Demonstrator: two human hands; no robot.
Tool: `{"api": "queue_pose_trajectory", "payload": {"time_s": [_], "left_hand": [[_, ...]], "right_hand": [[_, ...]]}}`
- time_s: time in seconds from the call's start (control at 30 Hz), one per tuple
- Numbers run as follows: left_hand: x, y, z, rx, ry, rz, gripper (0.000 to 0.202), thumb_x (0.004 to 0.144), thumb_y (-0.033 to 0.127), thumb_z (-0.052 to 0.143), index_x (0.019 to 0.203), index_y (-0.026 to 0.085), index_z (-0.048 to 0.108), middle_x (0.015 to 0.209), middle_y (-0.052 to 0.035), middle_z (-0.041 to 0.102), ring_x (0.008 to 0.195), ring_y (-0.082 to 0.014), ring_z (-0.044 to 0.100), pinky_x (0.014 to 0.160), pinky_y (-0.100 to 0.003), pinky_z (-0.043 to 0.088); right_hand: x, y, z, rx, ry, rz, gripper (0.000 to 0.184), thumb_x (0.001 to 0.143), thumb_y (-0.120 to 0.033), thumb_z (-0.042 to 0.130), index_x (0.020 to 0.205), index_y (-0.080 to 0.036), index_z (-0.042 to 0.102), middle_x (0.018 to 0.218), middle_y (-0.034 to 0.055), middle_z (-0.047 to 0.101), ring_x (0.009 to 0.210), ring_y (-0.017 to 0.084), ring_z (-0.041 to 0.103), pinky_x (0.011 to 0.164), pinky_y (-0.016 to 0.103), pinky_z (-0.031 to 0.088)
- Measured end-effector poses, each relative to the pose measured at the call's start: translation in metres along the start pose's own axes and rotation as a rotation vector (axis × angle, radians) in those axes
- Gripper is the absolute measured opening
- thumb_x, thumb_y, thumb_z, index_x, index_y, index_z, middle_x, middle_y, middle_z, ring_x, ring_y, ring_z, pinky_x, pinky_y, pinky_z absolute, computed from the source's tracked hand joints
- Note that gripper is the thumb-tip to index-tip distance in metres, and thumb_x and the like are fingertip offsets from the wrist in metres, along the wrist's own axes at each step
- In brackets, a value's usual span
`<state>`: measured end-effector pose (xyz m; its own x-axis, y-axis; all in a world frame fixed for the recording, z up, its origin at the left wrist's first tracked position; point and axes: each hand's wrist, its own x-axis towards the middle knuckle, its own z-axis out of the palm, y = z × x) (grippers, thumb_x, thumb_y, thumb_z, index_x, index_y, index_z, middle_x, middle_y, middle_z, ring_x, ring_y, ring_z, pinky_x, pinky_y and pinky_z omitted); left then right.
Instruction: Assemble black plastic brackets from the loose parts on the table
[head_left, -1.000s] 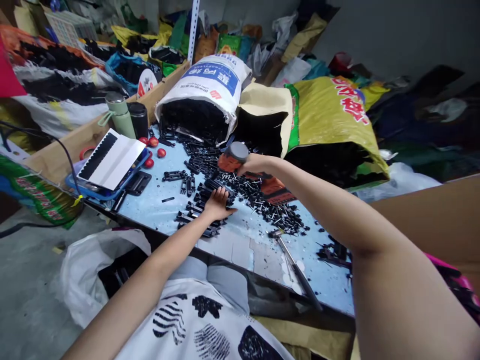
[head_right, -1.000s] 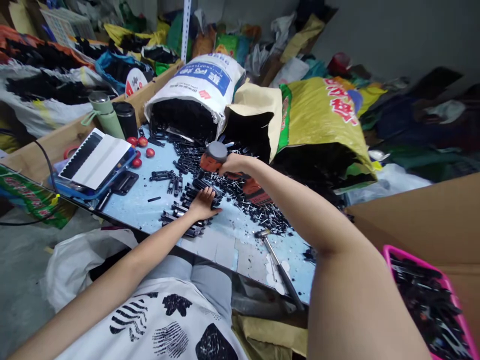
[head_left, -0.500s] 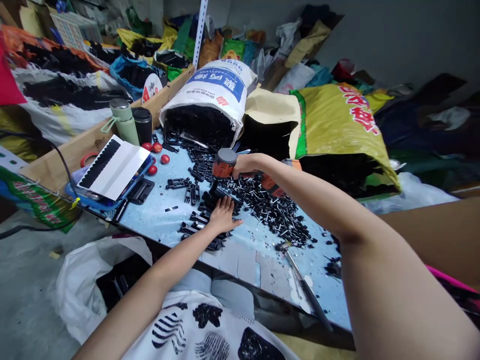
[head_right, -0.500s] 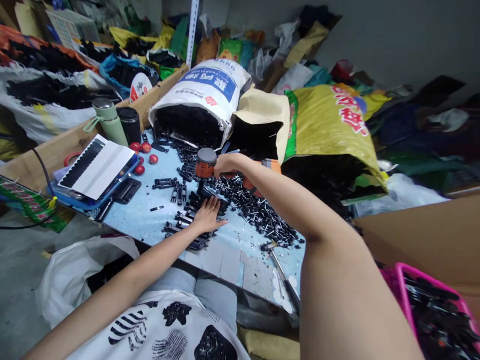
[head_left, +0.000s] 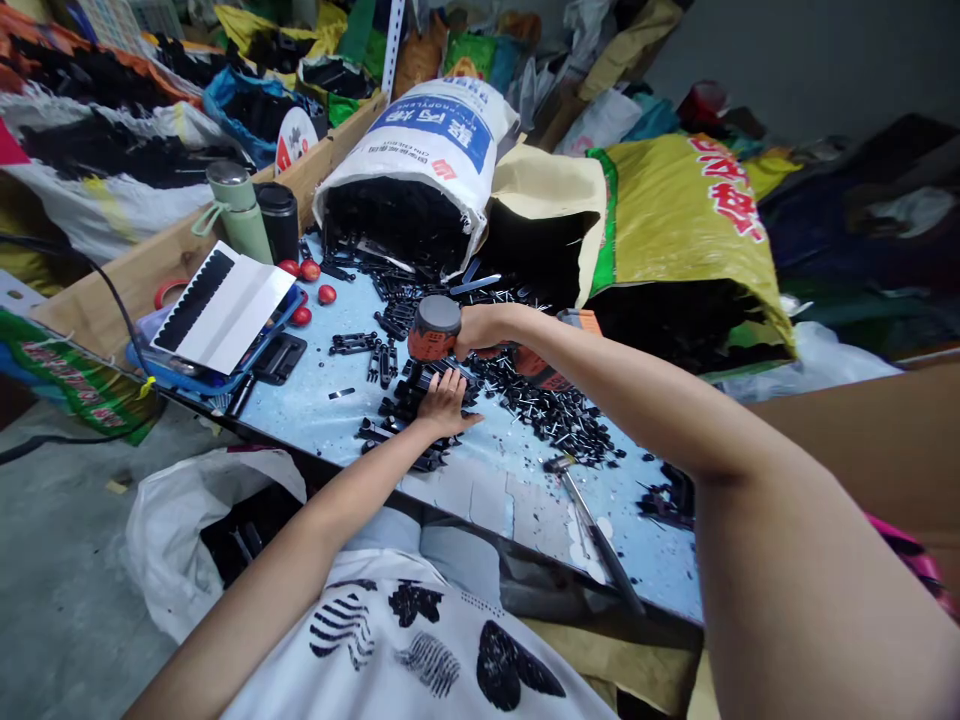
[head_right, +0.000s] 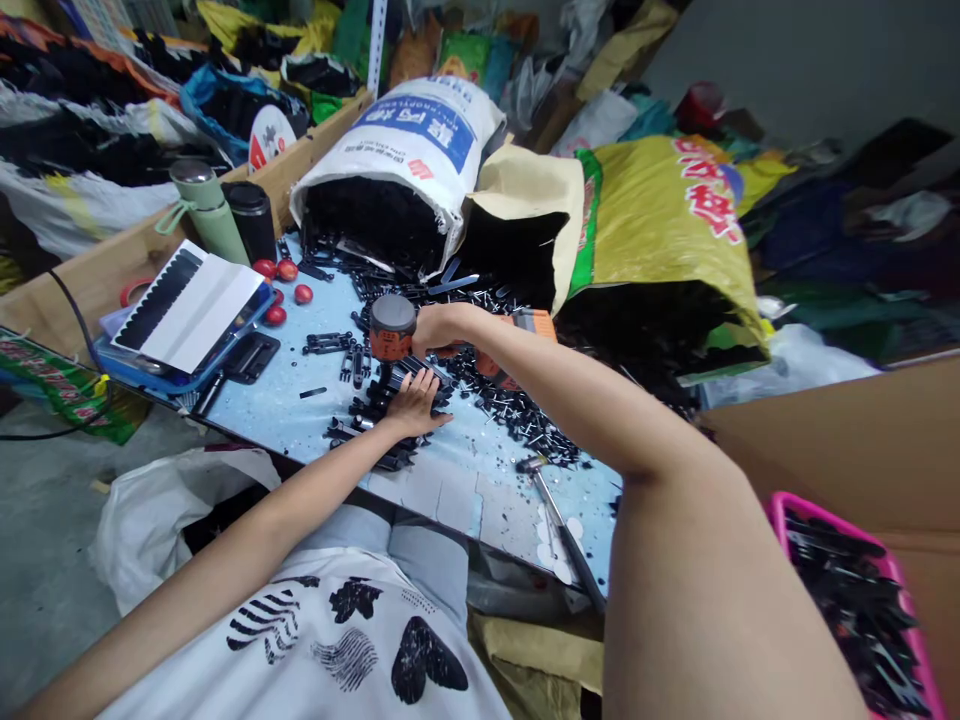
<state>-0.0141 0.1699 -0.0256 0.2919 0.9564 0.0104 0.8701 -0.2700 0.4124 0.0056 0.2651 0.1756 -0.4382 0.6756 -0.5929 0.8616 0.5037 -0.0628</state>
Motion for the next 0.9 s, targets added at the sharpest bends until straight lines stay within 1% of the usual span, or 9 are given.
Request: {"api": "queue_pose_trajectory", "payload": {"time_s": [0.1,0.23,0.3,0.37,0.47,0.63,0.73,0.8,0.9], "left_hand": [[-0.016,0.004,-0.005,-0.017,-0.029,-0.035,0.087,0.083,0.068,0.028,0.142,0.004,0.025,0.152,-0.0176,0.016,0.142,-0.0293,0.006,0.116,-0.046,0.004],[-0.06,0.009,-0.009,-0.027,-0.043,-0.015,0.087,0.083,0.07,0.024,0.142,0.006,0.025,0.153,-0.0163,0.017,0.142,-0.0268,0.007,0.116,-0.045,0.005],[-0.078,0.008,-0.008,-0.021,-0.029,-0.021,0.088,0.082,0.072,0.024,0.142,0.007,0.026,0.153,-0.0158,0.018,0.142,-0.027,0.007,0.117,-0.045,0.005],[-0.087,0.007,-0.006,-0.021,-0.022,-0.02,0.088,0.082,0.072,0.024,0.142,0.008,0.025,0.153,-0.0153,0.017,0.142,-0.0271,0.008,0.117,-0.045,0.005],[-0.089,0.004,-0.003,-0.023,-0.012,0.008,0.085,0.084,0.071,0.023,0.143,0.01,0.024,0.153,-0.0141,0.019,0.142,-0.0267,0.009,0.117,-0.045,0.004],[-0.089,0.003,-0.003,0.011,0.091,0.044,0.084,0.084,0.07,0.024,0.14,0.007,0.03,0.15,-0.0171,0.025,0.141,-0.0283,0.015,0.115,-0.047,0.007],[-0.09,0.004,-0.002,0.021,0.126,0.041,0.086,0.083,0.072,0.024,0.139,0.007,0.034,0.147,-0.018,0.031,0.138,-0.0301,0.023,0.113,-0.047,0.014],[-0.09,0.004,-0.001,0.024,0.15,0.042,0.087,0.083,0.073,0.023,0.138,0.007,0.035,0.146,-0.0179,0.033,0.137,-0.0307,0.025,0.112,-0.048,0.016],[-0.089,0.003,0.0,0.019,0.143,0.038,0.086,0.082,0.073,0.025,0.138,0.008,0.036,0.146,-0.0167,0.034,0.137,-0.031,0.025,0.112,-0.048,0.016]], "right_hand": [[-0.015,-0.009,0.004,-0.083,-0.067,0.0,0.018,0.064,-0.027,0.07,0.071,-0.011,0.065,0.06,0.0043,0.059,0.064,0.019,0.059,0.056,0.028,0.045],[-0.039,-0.019,0.011,-0.093,-0.005,-0.001,0.019,0.064,-0.029,0.072,0.073,-0.013,0.065,0.061,0.0031,0.059,0.066,0.019,0.06,0.055,0.026,0.044],[-0.044,-0.022,0.015,-0.059,-0.038,-0.013,0.018,0.063,-0.028,0.072,0.072,-0.014,0.065,0.057,0.0017,0.057,0.062,0.017,0.059,0.053,0.025,0.044],[-0.042,-0.025,0.019,-0.032,-0.084,-0.019,0.017,0.063,-0.028,0.072,0.069,-0.013,0.064,0.054,0.0012,0.055,0.057,0.016,0.058,0.052,0.025,0.043],[-0.04,-0.03,0.024,-0.034,-0.118,-0.042,0.015,0.065,-0.026,0.07,0.069,-0.013,0.064,0.056,0.0026,0.057,0.058,0.016,0.057,0.052,0.026,0.043],[-0.059,-0.041,0.031,-0.175,0.021,-0.051,0.018,0.063,-0.027,0.07,0.074,-0.013,0.066,0.066,0.0068,0.061,0.069,0.021,0.06,0.058,0.029,0.044],[-0.071,-0.048,0.035,-0.145,-0.06,-0.068,0.019,0.065,-0.03,0.065,0.073,-0.012,0.067,0.063,0.0057,0.061,0.065,0.019,0.06,0.056,0.028,0.044],[-0.071,-0.052,0.039,-0.121,-0.119,-0.095,0.02,0.065,-0.029,0.063,0.073,-0.012,0.067,0.062,0.0046,0.062,0.063,0.017,0.059,0.056,0.026,0.043],[-0.066,-0.063,0.043,-0.129,-0.143,-0.091,0.021,0.063,-0.029,0.063,0.075,-0.012,0.068,0.064,0.0057,0.063,0.062,0.018,0.059,0.055,0.026,0.042]]}}
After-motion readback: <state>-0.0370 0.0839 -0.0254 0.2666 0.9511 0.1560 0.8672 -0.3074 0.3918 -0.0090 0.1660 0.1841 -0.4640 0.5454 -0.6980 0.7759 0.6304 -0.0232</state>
